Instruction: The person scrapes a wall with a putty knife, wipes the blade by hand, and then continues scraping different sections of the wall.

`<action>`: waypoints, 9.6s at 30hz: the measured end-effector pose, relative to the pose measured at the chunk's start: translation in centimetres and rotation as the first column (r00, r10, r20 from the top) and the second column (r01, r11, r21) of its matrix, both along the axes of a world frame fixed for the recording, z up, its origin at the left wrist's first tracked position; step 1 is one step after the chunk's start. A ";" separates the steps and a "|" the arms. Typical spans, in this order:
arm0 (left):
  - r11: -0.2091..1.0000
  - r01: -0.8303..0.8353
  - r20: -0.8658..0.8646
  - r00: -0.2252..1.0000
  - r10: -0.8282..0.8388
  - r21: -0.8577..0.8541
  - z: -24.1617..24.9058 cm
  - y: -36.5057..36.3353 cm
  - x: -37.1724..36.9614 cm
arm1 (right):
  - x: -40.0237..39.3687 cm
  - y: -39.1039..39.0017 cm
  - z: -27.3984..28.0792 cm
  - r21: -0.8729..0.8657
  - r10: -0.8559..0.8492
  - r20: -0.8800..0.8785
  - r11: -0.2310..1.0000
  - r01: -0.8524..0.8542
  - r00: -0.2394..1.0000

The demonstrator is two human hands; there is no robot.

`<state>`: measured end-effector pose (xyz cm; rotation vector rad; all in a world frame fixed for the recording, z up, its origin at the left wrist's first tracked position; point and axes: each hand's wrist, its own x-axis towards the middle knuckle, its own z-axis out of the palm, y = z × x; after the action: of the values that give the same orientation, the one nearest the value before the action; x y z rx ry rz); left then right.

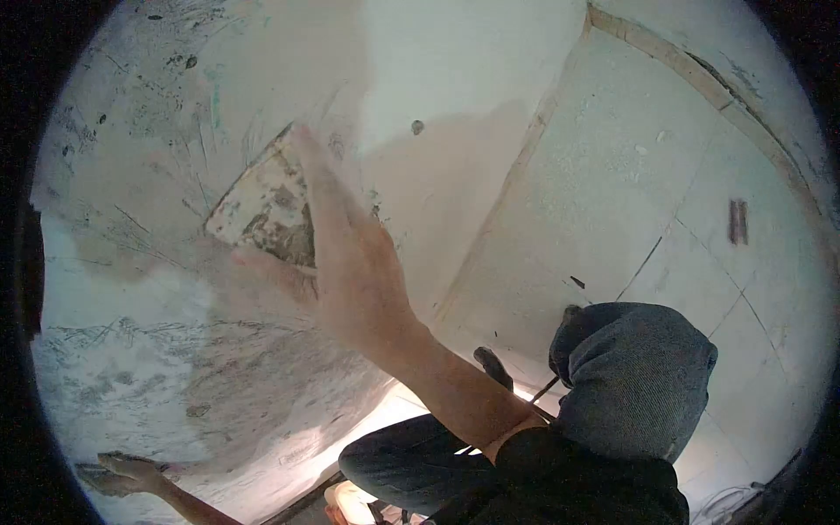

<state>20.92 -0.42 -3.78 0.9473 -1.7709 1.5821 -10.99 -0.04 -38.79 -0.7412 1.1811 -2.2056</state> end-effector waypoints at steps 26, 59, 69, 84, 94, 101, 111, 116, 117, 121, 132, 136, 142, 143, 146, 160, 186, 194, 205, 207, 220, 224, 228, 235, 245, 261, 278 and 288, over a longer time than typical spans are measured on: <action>0.993 -0.039 0.234 0.970 0.064 -0.111 0.0 -0.1 -2.7 | -0.8 -0.7 0.7 -0.057 -0.080 -0.030 0.995 0.078 0.996; 0.001 0.965 -0.926 0.250 0.282 0.261 -28.6 12.0 -6.6 | 11.7 16.2 4.7 -0.047 0.609 -0.024 0.792 -0.609 0.793; 0.492 0.869 -0.861 -0.209 0.464 0.055 -33.1 14.3 1.3 | 10.7 14.7 -4.5 0.509 0.772 -0.219 0.612 -0.605 0.597; 0.295 0.923 -0.895 0.101 0.435 0.247 -37.3 15.7 0.4 | 14.8 15.9 -2.8 0.537 0.909 0.077 0.309 -0.785 0.410; 0.283 0.959 -0.746 -0.185 0.640 0.004 -36.7 16.1 1.3 | 12.7 15.1 -4.1 0.625 0.849 -0.078 0.450 -0.638 0.523; 0.371 0.928 -0.776 -0.238 0.584 -0.005 -36.9 16.4 1.0 | 11.8 15.3 -3.2 0.557 0.819 -0.100 0.516 -0.650 0.565; 0.477 0.860 -0.655 -0.468 0.594 -0.182 -37.8 16.0 1.2 | 11.8 15.3 -2.6 0.489 0.766 -0.051 0.578 -0.653 0.641; 0.445 0.884 -0.645 -0.424 0.636 -0.142 -37.2 16.2 1.1 | 12.3 15.4 -2.5 0.481 0.801 -0.060 0.546 -0.686 0.596; 0.460 0.883 -0.655 -0.405 0.638 -0.098 -36.9 16.3 0.9 | 12.4 15.5 -2.4 0.500 0.805 -0.062 0.537 -0.680 0.590; 0.459 0.884 -0.653 -0.401 0.642 -0.091 -37.3 16.1 1.0 | 12.5 15.5 -2.4 0.496 0.810 -0.029 0.520 -0.696 0.585; 0.404 0.866 -0.649 -0.491 0.581 -0.294 -37.6 16.0 0.5 | 13.1 16.0 -1.4 0.302 0.563 -0.592 0.819 -0.489 0.577; 0.353 0.684 -0.334 -0.660 0.673 -0.638 -37.1 16.6 2.2 | 13.2 16.2 -0.4 0.159 0.318 -0.863 0.908 -0.387 0.392; 0.298 0.226 0.031 -0.748 0.663 -0.927 -37.7 16.7 3.3 | 14.6 18.1 1.0 0.056 0.318 -0.855 0.842 -0.537 0.410; 0.302 0.228 0.031 -0.750 0.661 -0.925 -37.7 16.6 3.5 | 14.7 18.4 0.9 0.142 0.479 -0.758 0.784 -0.605 0.443; 0.145 0.113 0.005 -0.775 0.632 -0.983 -37.6 16.3 4.3 | 14.5 18.3 0.8 0.249 0.697 -0.597 0.631 -0.735 0.396; -0.035 0.567 -0.496 -0.687 0.532 -0.823 -36.0 16.7 2.9 | 22.4 21.6 -1.8 0.470 0.906 -0.185 0.422 -0.775 0.381; 0.933 0.357 -0.215 0.910 -0.355 -0.030 -13.3 2.3 8.7 | 6.0 3.0 -1.9 0.112 -0.152 0.191 0.985 0.133 0.970; 0.990 0.117 -0.229 0.964 -0.132 -0.078 -13.6 0.3 5.5 | 2.8 0.4 -3.4 0.267 -0.139 0.043 0.956 0.123 0.989; 0.987 0.153 -0.157 0.977 -0.145 0.040 -13.7 0.9 5.9 | 0.7 0.5 -3.5 0.157 -0.092 0.079 0.984 0.078 0.993; 0.980 0.197 -0.150 0.969 -0.195 -0.002 -13.9 0.6 4.8 | 0.5 0.4 -3.8 0.161 -0.105 0.049 0.982 0.096 0.993; 0.968 0.252 -0.235 0.940 -0.247 -0.008 -13.4 0.4 5.8 | -0.5 -0.5 -3.7 0.089 -0.047 0.164 0.995 0.032 0.985; 0.971 0.239 -0.195 0.952 -0.237 -0.014 -13.3 0.2 6.4 | 0.0 -1.5 -4.3 -0.103 -0.222 0.033 0.969 0.224 0.974; 0.976 0.219 -0.154 0.963 -0.219 -0.018 -13.3 0.7 5.7 | 0.3 0.2 -4.2 -0.002 -0.039 0.178 0.999 0.040 0.983; 0.971 0.236 -0.291 0.933 -0.212 0.048 -13.6 0.8 7.0 | 0.2 1.3 -3.9 0.184 0.038 0.127 0.981 -0.061 0.991; 0.980 0.194 -0.206 0.961 -0.183 0.036 -12.8 0.9 7.5 | 0.1 0.2 -4.5 0.107 -0.022 0.143 0.994 0.006 0.989; 0.981 0.178 -0.355 0.925 -0.139 0.078 -12.6 1.9 8.3 | 0.0 0.1 -4.8 0.051 -0.019 0.186 0.999 0.009 0.982; 0.998 0.041 -0.164 0.985 -0.048 -0.045 -13.2 1.2 6.1 | -1.3 -0.5 -3.8 0.112 -0.062 0.134 0.993 0.047 0.989; 0.999 0.008 -0.139 0.990 -0.014 -0.043 -13.5 1.1 6.2 | -1.3 -0.7 -3.6 0.066 -0.056 0.124 0.997 0.048 0.991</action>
<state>27.13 0.66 -17.24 1.0014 -1.6383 1.5019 -12.31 -0.76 -42.42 -0.5429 1.2132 -2.2113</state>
